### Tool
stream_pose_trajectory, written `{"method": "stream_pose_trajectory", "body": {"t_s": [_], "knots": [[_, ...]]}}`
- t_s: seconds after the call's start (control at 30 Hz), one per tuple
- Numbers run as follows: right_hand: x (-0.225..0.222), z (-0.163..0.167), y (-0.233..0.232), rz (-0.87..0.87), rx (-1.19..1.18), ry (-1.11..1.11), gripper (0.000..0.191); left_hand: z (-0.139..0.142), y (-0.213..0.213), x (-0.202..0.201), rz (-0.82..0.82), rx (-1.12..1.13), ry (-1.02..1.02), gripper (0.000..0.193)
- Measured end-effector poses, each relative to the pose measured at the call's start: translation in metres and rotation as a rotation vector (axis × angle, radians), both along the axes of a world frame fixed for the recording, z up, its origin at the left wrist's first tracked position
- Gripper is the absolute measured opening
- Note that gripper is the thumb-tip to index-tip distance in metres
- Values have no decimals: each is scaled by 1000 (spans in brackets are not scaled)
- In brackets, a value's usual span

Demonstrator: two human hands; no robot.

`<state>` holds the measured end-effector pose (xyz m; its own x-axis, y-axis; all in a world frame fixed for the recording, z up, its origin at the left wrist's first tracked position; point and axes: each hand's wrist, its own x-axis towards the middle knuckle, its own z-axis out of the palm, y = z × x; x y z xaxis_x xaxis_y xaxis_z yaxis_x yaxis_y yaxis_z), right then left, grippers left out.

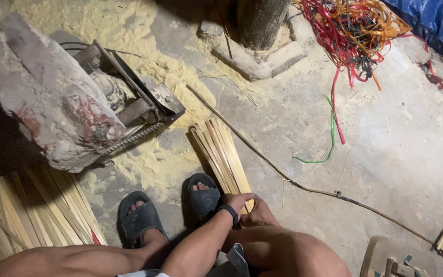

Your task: The person sits on the floor and pulls bamboo strips one at a time through a fixed blade splitter weighted with a stone, drawing each strip through by hand to slice it into thinner slats, then sets the finished slats on a growing pile beside them.

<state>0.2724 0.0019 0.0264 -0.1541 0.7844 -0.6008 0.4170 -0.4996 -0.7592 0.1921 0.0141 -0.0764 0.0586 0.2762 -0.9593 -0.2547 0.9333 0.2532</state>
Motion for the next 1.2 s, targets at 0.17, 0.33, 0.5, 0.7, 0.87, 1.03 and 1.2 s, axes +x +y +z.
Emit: {"method": "stream_pose_trajectory", "body": {"t_s": [0.17,0.33,0.5,0.7,0.87,1.03,1.2], "knots": [[-2,9,-9,-76,-198,137,71,-5,-10,-8,113,-104,-142,87],[-4,5,-24,-3,173,73,77,2,-15,-17,269,50,-362,74],[11,12,-23,-213,161,-122,79,48,0,-14,2,434,-204,68],[62,43,45,-81,565,-250,70,142,90,-14,-253,1086,-383,54],[62,87,115,-195,736,172,61,219,145,-17,-263,1304,-444,53],[38,106,150,-126,641,251,39,271,161,-40,-436,1592,95,58],[26,96,152,-78,777,295,51,286,161,-63,-430,1712,79,92]]}}
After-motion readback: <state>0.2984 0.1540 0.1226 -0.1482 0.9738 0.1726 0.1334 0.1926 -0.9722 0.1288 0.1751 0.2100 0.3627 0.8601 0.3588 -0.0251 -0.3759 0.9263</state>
